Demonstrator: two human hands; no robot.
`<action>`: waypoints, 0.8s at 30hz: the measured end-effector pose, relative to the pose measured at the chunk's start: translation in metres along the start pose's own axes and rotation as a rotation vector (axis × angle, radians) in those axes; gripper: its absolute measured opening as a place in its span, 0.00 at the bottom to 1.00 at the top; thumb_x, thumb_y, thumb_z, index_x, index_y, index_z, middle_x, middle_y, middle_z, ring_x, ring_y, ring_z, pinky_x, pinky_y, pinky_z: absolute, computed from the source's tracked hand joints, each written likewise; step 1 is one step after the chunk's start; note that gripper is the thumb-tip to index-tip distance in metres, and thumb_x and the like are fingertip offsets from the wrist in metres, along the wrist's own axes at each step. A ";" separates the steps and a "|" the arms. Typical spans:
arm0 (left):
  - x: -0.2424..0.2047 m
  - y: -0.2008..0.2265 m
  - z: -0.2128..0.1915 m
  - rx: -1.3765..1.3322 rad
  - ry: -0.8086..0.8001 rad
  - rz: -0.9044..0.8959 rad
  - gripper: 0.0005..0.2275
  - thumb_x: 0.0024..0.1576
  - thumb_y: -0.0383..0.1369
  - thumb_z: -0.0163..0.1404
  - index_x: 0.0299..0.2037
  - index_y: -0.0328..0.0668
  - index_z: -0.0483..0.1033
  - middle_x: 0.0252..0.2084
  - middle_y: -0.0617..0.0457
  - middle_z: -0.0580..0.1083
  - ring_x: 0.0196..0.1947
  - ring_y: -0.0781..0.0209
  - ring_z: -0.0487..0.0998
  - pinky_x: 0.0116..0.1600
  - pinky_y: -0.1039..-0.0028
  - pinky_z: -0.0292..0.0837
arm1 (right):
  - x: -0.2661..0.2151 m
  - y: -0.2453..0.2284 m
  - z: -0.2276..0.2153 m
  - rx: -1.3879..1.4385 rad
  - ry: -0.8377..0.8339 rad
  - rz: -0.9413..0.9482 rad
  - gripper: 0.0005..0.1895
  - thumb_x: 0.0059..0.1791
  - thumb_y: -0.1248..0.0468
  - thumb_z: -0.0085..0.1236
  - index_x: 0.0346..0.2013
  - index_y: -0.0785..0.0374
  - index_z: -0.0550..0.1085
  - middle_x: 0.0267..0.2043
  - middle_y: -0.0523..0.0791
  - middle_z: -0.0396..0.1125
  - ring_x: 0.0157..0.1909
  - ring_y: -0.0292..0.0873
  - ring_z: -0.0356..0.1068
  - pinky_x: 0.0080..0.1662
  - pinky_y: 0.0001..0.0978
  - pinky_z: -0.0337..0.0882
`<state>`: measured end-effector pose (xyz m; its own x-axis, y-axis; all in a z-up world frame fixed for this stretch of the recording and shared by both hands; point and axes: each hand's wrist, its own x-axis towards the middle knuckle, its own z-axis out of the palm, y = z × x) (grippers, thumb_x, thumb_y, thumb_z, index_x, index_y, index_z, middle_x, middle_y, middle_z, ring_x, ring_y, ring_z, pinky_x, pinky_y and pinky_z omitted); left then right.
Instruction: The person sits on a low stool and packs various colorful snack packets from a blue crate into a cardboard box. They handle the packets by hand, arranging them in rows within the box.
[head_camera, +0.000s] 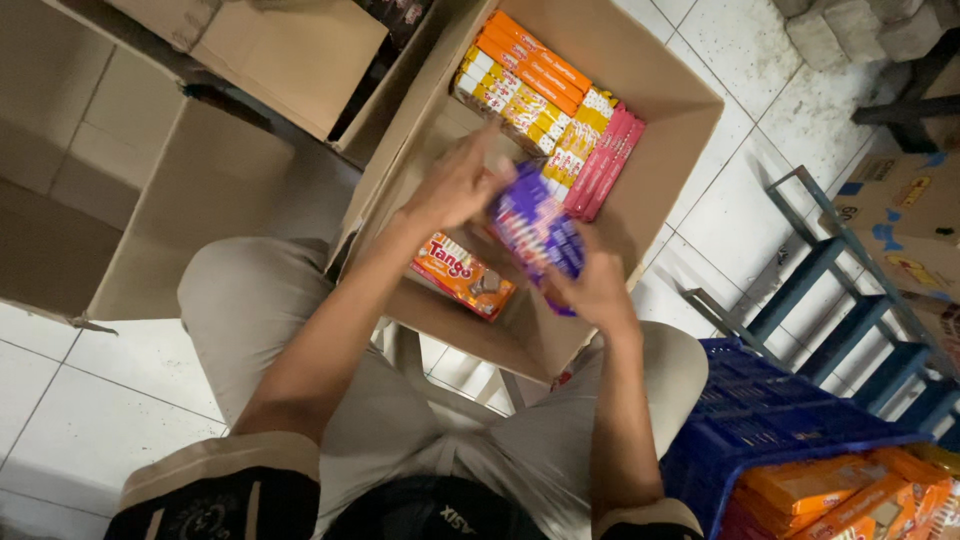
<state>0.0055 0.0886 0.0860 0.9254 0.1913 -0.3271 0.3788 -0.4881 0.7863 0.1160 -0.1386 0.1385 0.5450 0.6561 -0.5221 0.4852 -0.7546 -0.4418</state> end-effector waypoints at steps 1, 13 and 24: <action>0.004 -0.007 0.009 -0.127 0.060 -0.090 0.39 0.55 0.60 0.41 0.70 0.42 0.51 0.65 0.35 0.62 0.67 0.36 0.61 0.68 0.48 0.55 | -0.004 -0.001 -0.010 0.024 0.169 -0.053 0.36 0.40 0.55 0.68 0.59 0.59 0.66 0.44 0.59 0.71 0.49 0.66 0.71 0.52 0.55 0.69; 0.016 -0.071 0.134 0.533 -0.389 -0.065 0.23 0.56 0.38 0.49 0.64 0.69 0.66 0.76 0.62 0.49 0.75 0.34 0.37 0.66 0.31 0.44 | 0.084 -0.023 0.009 0.206 0.398 -0.198 0.35 0.44 0.53 0.68 0.59 0.63 0.63 0.49 0.61 0.67 0.53 0.70 0.68 0.53 0.63 0.67; 0.017 -0.067 0.149 0.664 -0.150 0.081 0.20 0.60 0.36 0.45 0.63 0.67 0.68 0.74 0.55 0.56 0.73 0.32 0.44 0.66 0.34 0.42 | 0.122 -0.037 0.055 0.260 0.412 -0.227 0.35 0.43 0.62 0.68 0.59 0.65 0.61 0.50 0.63 0.63 0.53 0.75 0.65 0.54 0.66 0.66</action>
<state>-0.0059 -0.0022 -0.0503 0.9212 0.0358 -0.3875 0.1784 -0.9238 0.3387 0.1268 -0.0316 0.0505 0.6943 0.7145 -0.0861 0.4652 -0.5369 -0.7038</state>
